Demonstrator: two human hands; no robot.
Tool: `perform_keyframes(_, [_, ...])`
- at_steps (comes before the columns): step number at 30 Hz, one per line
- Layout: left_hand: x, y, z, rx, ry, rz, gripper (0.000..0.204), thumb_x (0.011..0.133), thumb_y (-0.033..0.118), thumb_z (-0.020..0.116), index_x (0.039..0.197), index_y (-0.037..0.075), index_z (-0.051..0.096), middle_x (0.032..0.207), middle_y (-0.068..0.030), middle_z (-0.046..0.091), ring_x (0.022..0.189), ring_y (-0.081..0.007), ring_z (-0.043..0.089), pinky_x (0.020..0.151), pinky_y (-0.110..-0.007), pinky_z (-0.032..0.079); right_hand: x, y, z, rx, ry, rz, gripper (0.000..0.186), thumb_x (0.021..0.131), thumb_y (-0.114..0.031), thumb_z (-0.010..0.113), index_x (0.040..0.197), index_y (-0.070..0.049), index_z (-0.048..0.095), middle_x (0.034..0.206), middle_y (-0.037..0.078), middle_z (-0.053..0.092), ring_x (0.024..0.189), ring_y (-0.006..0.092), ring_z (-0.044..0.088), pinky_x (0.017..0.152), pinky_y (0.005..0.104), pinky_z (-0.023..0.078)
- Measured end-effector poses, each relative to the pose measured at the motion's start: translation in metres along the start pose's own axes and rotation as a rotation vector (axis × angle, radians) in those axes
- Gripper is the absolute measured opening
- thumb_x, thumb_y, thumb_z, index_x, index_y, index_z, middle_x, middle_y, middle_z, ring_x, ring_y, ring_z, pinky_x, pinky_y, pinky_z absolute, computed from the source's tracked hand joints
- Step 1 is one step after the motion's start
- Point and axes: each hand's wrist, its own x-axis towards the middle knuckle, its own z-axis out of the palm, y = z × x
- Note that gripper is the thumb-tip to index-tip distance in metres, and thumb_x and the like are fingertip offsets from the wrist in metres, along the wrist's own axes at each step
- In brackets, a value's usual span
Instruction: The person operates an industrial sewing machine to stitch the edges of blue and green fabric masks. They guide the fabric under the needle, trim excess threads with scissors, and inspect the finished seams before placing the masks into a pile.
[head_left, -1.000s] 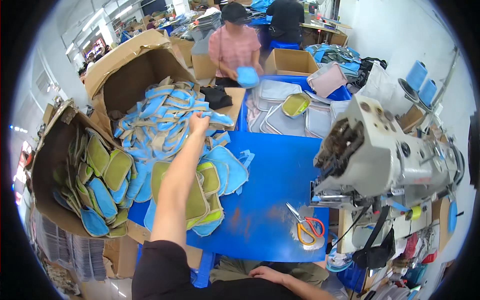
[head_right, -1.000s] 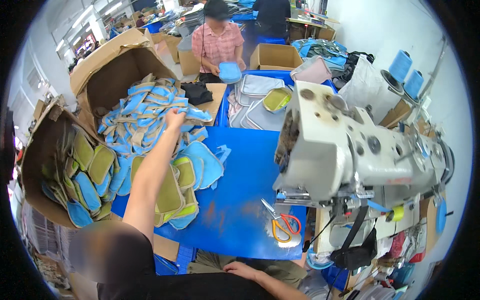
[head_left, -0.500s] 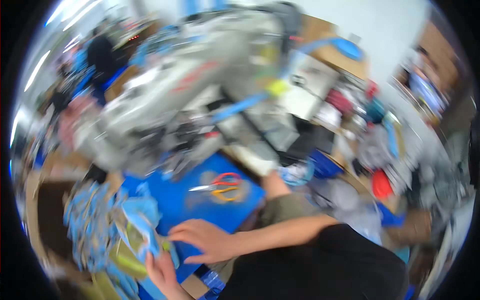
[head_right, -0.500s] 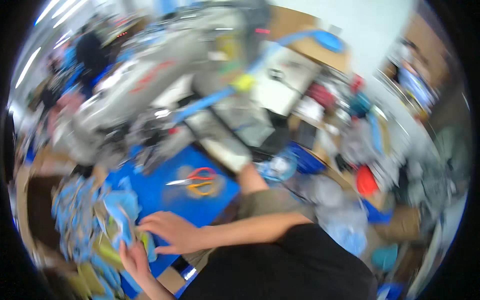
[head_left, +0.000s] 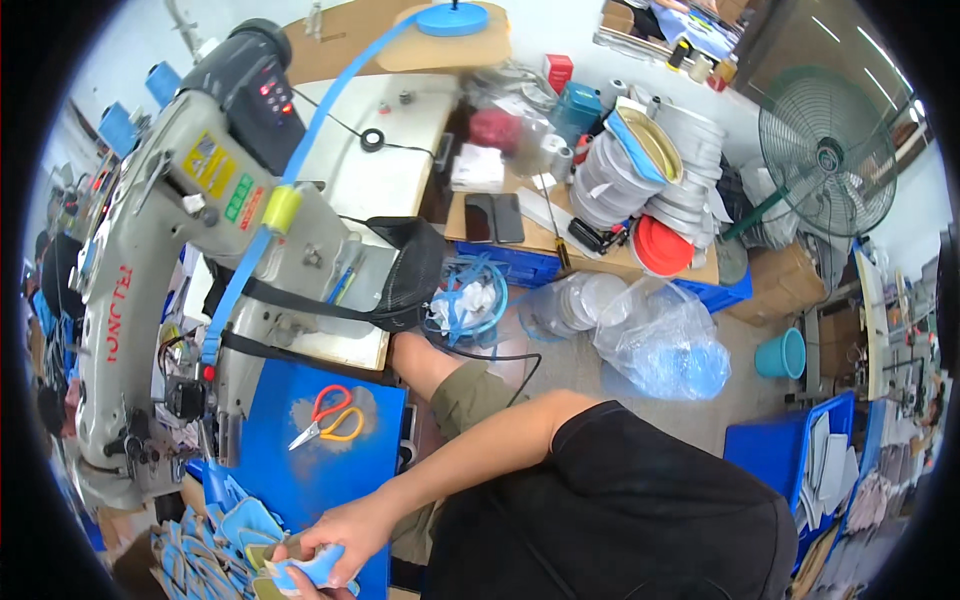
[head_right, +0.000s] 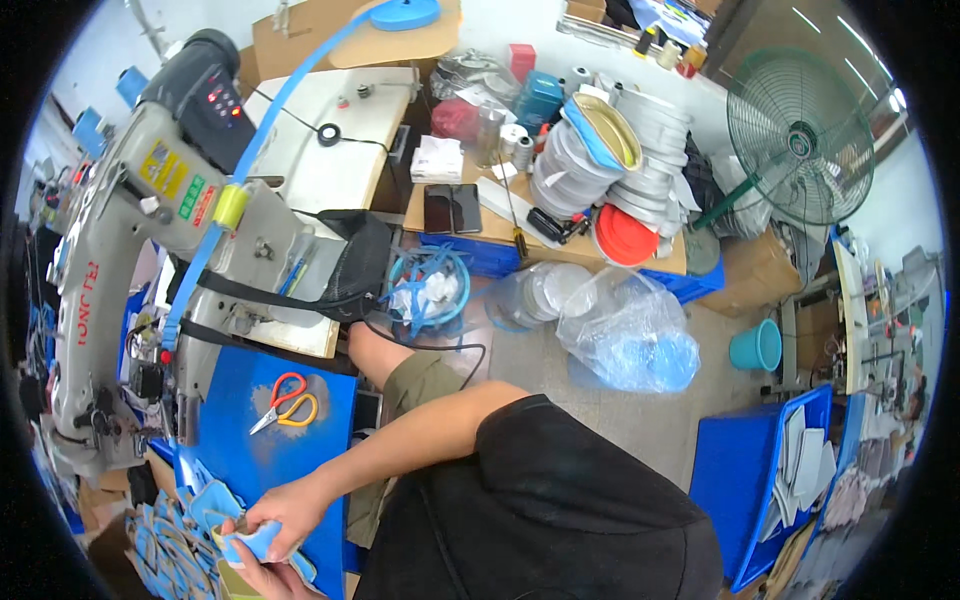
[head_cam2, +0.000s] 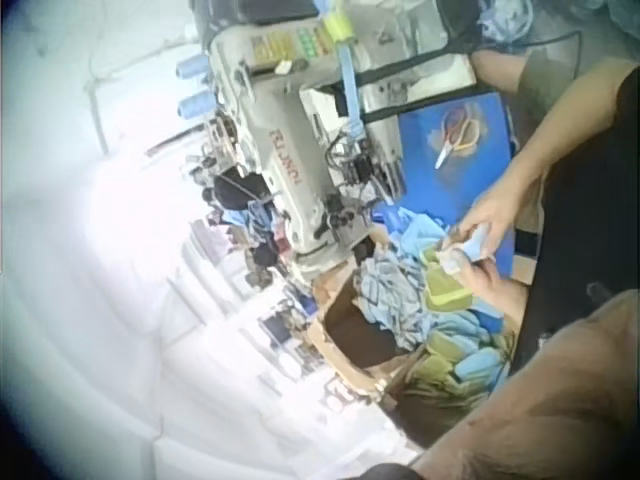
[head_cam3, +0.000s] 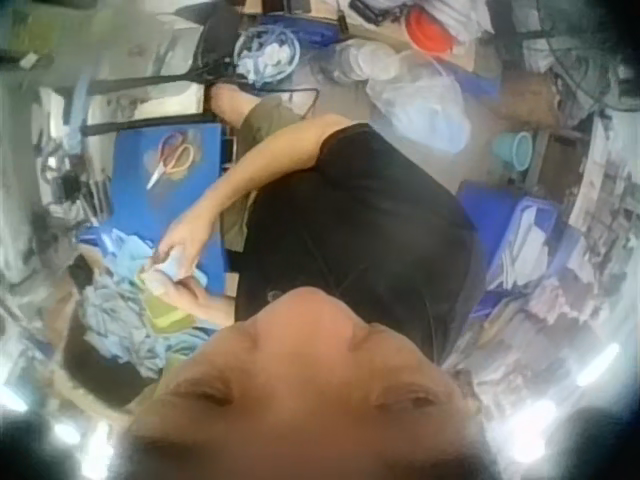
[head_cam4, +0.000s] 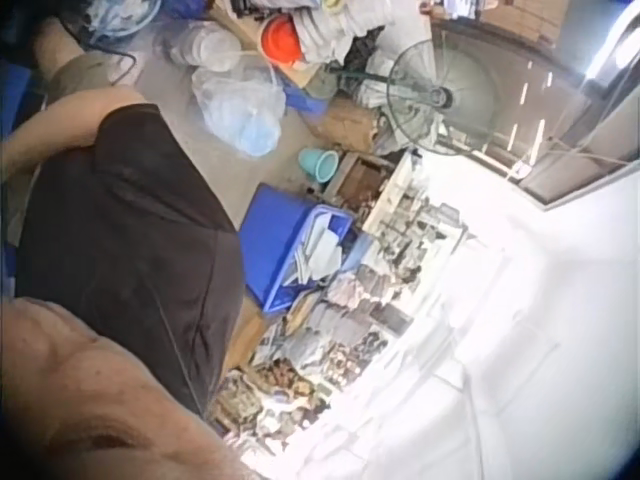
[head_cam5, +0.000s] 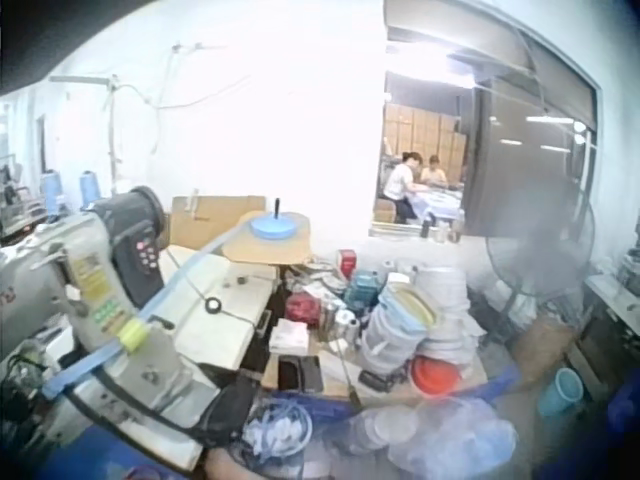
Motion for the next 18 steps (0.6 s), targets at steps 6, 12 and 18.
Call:
perform_keyframes(6, [0.022, 0.001, 0.014, 0.101, -0.098, 0.100, 0.070, 0.097, 0.043, 0.067, 0.147, -0.002, 0.047, 0.148, -0.0210, 0.050, 0.133, -0.0333, 0.052, 0.114, -0.049, 0.040, -0.015, -0.047, -0.023, -0.265, -0.035, -0.045, 0.042, 0.083, -0.037, 0.075, 0.076, 0.004, 0.064, 0.075, 0.021, 0.065, 0.072, 0.0386, 0.066, 0.061, 0.0473, 0.047])
perform_keyframes(12, [0.028, -0.014, 0.034, 0.192, -0.070, 0.274, 0.066, 0.100, 0.038, 0.062, 0.151, 0.001, 0.043, 0.153, -0.0187, 0.048, 0.133, -0.0322, 0.053, 0.113, -0.049, 0.043, -0.013, -0.058, -0.006, 0.078, 0.010, -0.536, 0.036, 0.100, -0.029, 0.071, 0.083, 0.002, 0.074, 0.071, 0.019, 0.058, 0.066, 0.0297, 0.058, 0.062, 0.0427, 0.043])
perform_keyframes(18, [0.092, -0.017, -0.029, -0.148, -0.226, 0.214, 0.063, 0.102, 0.034, 0.058, 0.150, -0.003, 0.045, 0.155, -0.0187, 0.049, 0.137, -0.0330, 0.052, 0.113, -0.049, 0.044, -0.065, -0.046, -0.047, -0.240, 0.076, -0.203, 0.035, 0.097, -0.028, 0.067, 0.073, -0.004, 0.061, 0.073, 0.016, 0.055, 0.070, 0.0381, 0.059, 0.062, 0.0478, 0.043])
